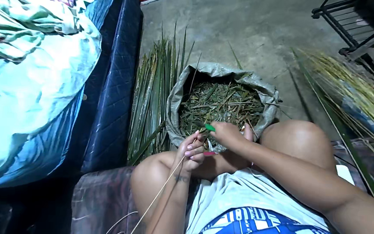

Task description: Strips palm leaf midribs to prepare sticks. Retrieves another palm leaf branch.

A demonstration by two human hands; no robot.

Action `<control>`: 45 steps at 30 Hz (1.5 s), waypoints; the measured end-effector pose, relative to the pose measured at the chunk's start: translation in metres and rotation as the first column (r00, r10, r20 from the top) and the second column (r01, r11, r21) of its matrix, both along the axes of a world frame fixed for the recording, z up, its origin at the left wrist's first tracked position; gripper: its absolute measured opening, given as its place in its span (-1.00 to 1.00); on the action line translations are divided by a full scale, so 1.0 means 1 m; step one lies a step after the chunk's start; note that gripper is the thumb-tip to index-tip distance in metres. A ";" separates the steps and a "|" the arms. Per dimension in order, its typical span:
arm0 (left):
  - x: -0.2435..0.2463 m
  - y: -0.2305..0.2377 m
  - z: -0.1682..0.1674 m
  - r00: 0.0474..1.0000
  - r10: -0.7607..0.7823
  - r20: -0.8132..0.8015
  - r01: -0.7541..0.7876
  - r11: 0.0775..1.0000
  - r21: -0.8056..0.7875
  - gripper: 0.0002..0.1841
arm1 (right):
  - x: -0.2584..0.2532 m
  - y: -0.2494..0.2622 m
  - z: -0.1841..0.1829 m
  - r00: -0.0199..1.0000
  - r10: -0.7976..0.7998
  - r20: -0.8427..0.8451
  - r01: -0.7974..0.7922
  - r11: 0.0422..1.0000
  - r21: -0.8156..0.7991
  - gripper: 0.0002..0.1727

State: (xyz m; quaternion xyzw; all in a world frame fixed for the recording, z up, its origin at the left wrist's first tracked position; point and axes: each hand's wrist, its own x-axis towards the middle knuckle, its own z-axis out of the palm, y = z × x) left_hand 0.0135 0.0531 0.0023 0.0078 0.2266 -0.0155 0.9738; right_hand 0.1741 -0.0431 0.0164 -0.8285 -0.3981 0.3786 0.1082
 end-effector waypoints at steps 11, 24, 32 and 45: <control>0.000 0.003 -0.004 1.000 -0.005 -0.004 0.005 1.000 0.001 -0.47 | 0.014 -0.009 0.009 0.999 -0.037 -0.001 0.037 0.997 0.073 -0.63; -0.003 0.018 -0.020 0.937 -0.308 0.165 0.320 0.946 -0.048 -0.63 | 0.036 -0.024 0.001 0.983 0.162 -0.085 -0.114 0.908 0.404 -0.48; -0.005 0.011 -0.023 0.972 -0.167 0.164 0.128 0.966 0.226 -0.52 | 0.079 -0.072 0.067 0.965 -0.254 0.066 0.230 0.939 0.257 -0.68; 0.012 -0.020 -0.017 0.920 0.023 -0.390 0.284 0.646 0.709 -0.46 | 0.132 -0.466 -0.027 0.165 -0.878 0.449 0.974 0.217 0.067 -0.50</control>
